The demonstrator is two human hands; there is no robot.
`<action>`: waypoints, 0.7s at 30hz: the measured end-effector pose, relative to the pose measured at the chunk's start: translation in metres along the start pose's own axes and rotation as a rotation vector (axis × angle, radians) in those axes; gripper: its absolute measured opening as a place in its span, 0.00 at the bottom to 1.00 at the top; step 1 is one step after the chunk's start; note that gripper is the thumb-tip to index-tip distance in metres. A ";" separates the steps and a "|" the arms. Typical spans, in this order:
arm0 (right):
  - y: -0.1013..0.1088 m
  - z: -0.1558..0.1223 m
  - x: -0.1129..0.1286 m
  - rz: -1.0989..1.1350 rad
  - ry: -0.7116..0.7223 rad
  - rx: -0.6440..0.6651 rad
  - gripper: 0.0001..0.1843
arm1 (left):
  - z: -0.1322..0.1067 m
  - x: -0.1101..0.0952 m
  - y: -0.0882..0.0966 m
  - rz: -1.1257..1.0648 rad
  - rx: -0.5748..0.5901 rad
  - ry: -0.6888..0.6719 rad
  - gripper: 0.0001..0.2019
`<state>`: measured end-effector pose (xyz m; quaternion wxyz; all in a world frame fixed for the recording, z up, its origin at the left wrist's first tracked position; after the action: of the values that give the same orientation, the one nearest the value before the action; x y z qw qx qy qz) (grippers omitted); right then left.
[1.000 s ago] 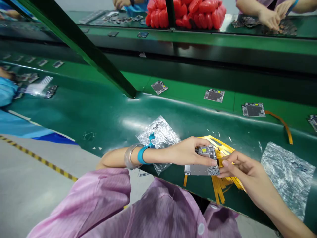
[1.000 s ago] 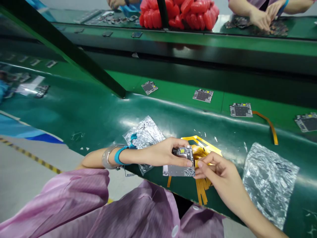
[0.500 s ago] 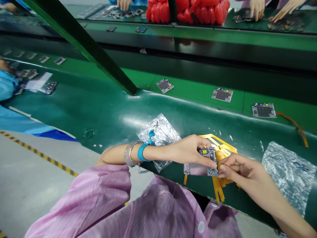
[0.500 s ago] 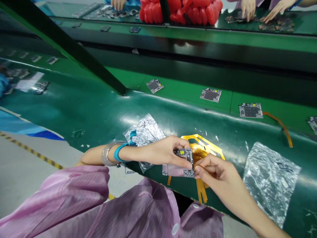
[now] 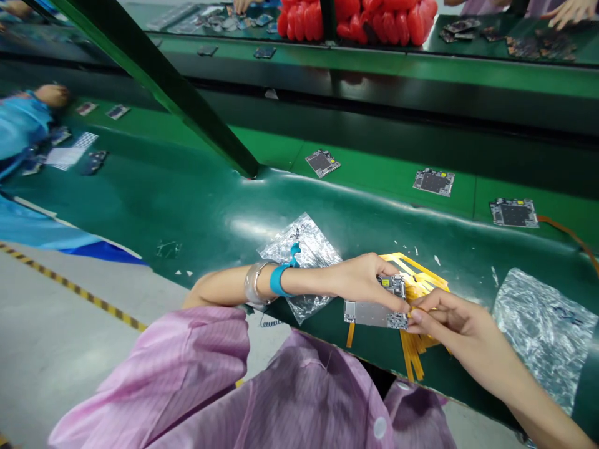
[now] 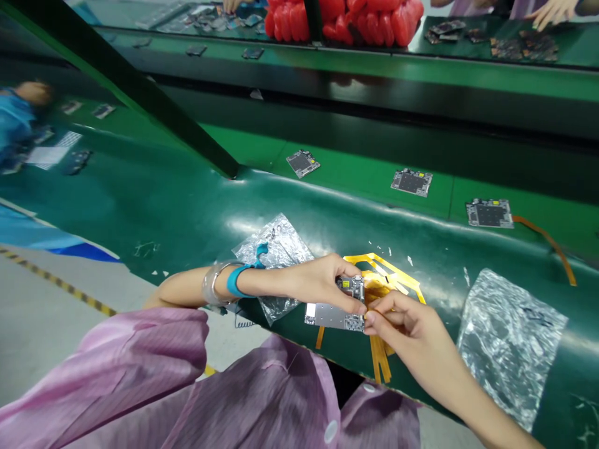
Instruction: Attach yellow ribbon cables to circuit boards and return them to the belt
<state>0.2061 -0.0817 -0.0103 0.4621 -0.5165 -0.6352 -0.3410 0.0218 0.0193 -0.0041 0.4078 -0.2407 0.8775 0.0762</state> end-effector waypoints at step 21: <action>0.016 0.112 0.027 0.024 0.172 -0.166 0.21 | 0.002 0.022 0.108 0.031 -0.823 -0.274 0.17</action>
<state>0.1940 0.0329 -0.0236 0.4747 -0.5295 -0.5565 -0.4296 -0.0412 0.1061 -0.0291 0.3895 -0.3576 0.7151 0.4573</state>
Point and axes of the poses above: each hand's wrist, its own z-axis towards the middle knuckle, its own y-axis out of the back of the hand, x = y × z, the point moved 2 cm from there along z, towards the middle knuckle, and after that the axes turned 13 degrees about y, right-handed, at the moved point
